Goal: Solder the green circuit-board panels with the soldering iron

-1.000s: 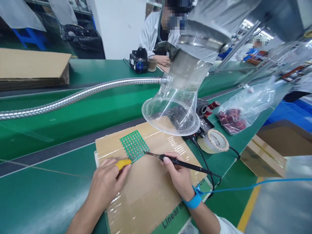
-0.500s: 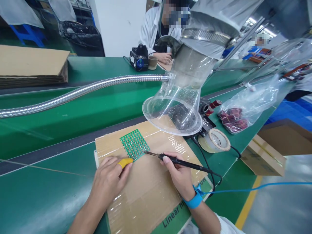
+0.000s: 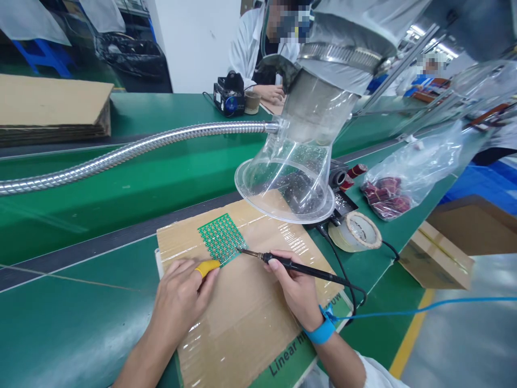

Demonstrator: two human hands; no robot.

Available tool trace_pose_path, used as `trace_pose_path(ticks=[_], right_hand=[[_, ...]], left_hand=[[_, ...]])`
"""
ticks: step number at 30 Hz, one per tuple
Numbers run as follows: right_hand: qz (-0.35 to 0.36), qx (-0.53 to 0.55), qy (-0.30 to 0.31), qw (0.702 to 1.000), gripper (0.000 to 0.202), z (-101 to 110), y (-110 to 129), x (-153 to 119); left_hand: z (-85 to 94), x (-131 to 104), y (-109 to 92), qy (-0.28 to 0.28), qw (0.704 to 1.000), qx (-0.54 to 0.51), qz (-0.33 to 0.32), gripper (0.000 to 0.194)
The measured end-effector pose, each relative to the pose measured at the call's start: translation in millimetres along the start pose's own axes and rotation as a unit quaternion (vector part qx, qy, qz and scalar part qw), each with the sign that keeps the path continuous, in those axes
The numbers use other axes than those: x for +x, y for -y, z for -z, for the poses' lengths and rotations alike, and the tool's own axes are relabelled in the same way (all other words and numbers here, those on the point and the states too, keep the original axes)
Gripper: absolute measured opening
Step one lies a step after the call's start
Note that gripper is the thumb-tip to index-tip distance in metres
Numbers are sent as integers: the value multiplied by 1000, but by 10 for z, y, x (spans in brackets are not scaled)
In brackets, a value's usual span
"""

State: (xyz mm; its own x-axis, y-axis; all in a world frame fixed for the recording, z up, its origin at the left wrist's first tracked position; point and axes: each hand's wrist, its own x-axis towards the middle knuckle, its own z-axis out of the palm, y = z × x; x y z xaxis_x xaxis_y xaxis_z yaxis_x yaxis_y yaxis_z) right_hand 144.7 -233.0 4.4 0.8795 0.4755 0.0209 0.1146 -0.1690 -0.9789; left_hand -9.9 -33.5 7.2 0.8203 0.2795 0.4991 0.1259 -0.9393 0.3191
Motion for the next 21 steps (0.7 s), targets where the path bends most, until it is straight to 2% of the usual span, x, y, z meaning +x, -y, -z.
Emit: trace_pose_path(ticks=[5,8,11,21], right_hand=[[-7,36,-16,999,36,11,127,13],[-2,24,-29,999,37,5,228,67],[3,30,-43,999,39,-37,247,140],[22,20,-31,999,32,-119,115,165]], left_hand=[[8,-2,-2,-31,999,-13,31,13],[14,11,5,-47,997,-6,64,19],[3,25,16,-38,996,3,80,27],[-1,40,18,-26,999,12,44,30]])
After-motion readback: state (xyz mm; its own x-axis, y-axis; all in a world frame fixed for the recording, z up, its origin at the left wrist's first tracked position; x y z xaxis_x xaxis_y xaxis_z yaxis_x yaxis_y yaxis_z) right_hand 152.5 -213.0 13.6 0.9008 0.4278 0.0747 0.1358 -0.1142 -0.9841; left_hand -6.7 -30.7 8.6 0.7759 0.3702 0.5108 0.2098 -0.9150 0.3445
